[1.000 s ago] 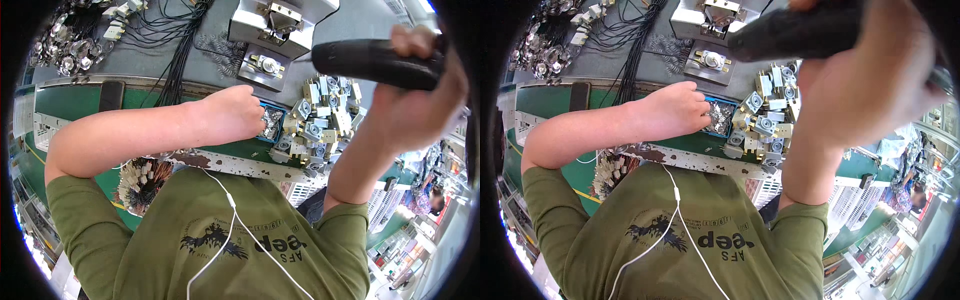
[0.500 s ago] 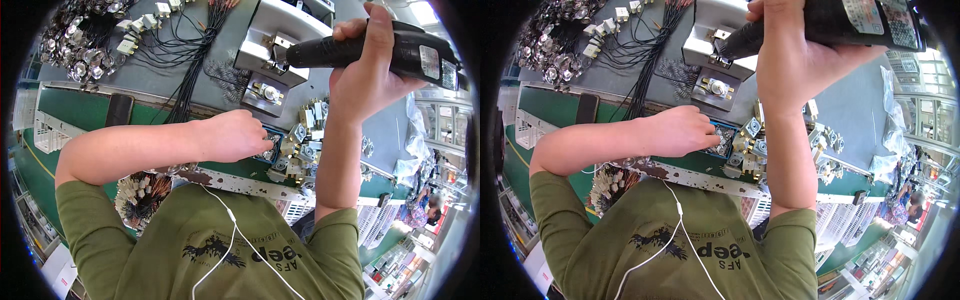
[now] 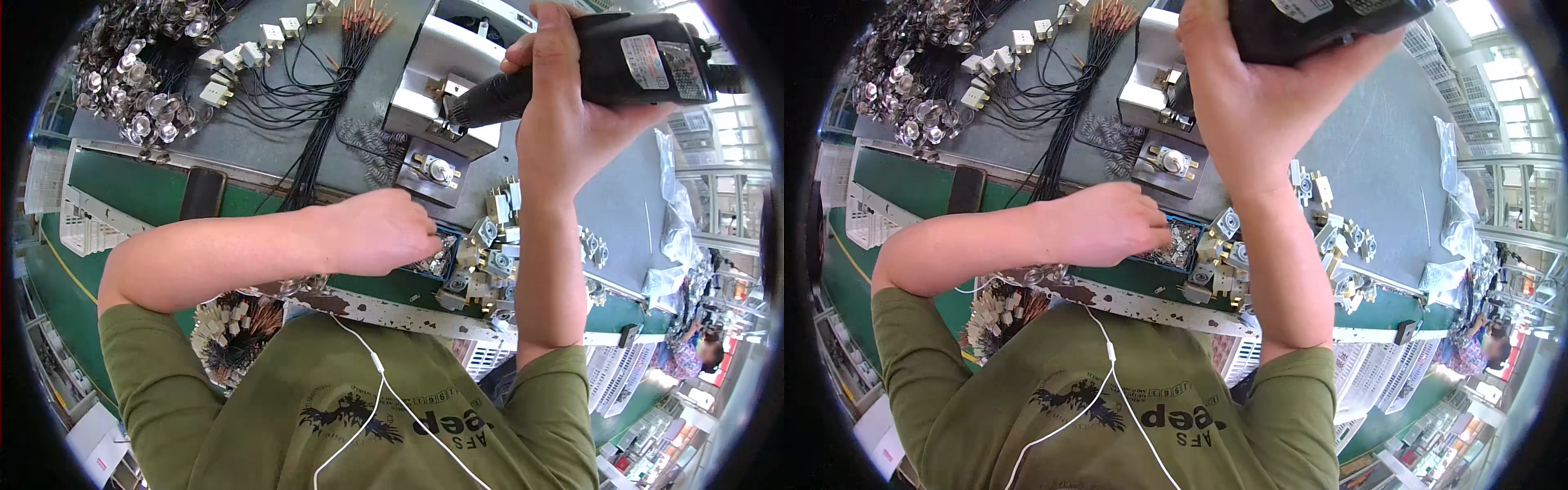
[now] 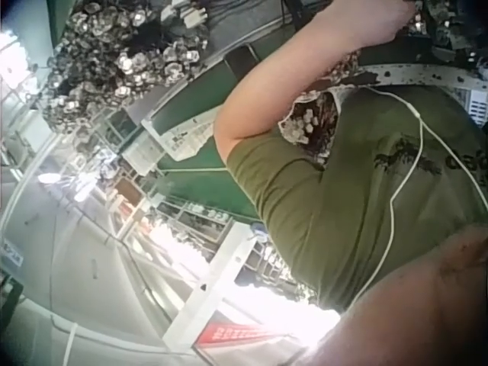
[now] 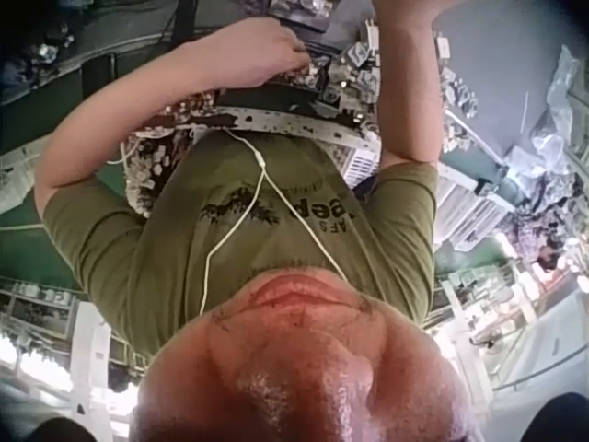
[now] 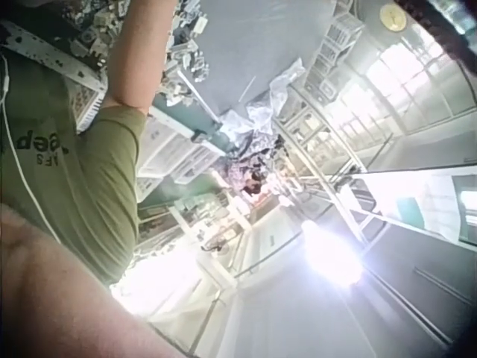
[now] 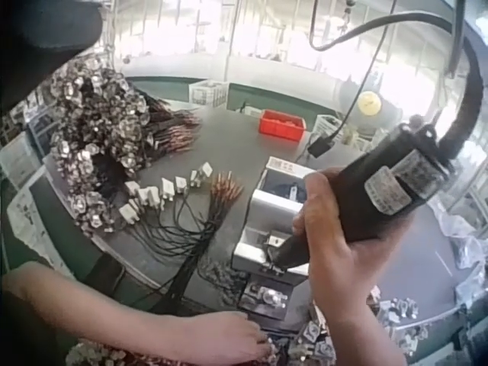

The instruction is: Manually assembling small electronic or mechanical components and processing them with a handheld tool at a factory workbench.

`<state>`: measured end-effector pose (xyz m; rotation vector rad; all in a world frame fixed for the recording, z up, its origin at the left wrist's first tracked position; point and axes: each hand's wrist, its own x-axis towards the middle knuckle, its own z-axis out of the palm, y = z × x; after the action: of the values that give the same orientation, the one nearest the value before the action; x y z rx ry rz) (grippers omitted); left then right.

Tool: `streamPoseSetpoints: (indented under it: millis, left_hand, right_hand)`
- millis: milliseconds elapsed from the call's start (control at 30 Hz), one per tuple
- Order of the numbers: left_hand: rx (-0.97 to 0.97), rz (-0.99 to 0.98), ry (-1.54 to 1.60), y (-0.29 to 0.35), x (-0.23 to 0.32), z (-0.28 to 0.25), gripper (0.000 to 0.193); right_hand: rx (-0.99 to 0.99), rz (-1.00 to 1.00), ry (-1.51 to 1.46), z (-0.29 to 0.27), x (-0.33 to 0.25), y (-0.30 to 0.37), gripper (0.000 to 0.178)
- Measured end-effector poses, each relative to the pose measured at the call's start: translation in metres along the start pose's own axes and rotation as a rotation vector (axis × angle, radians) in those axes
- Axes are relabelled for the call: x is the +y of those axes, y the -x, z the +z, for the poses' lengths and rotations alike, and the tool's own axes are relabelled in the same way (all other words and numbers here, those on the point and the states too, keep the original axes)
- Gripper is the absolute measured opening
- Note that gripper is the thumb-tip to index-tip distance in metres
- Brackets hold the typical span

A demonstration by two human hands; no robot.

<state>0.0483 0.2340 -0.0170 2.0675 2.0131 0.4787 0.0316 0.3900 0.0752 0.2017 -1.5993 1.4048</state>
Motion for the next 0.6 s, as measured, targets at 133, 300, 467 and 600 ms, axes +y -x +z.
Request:
streamPoseSetpoints:
  millis: [133,300,467,600]
  left_hand:
    - [0.399,-0.082,-0.062,0.008,-0.016,-0.032,0.005]
    - [0.446,-0.247,-0.091,0.009,-0.047,-0.034,0.010]
    - [0.426,-0.253,-0.160,0.000,-0.051,-0.010,0.014]
    - [0.423,-0.218,-0.171,0.000,-0.049,-0.007,0.014]
  right_hand:
    - [0.003,0.177,0.098,-0.004,-0.027,0.003,0.022]
    - [0.024,0.156,-0.030,-0.022,-0.019,0.004,0.024]
    - [0.030,0.175,0.215,-0.023,-0.045,0.009,0.028]
    - [0.003,0.144,-0.034,-0.025,-0.034,0.014,0.027]
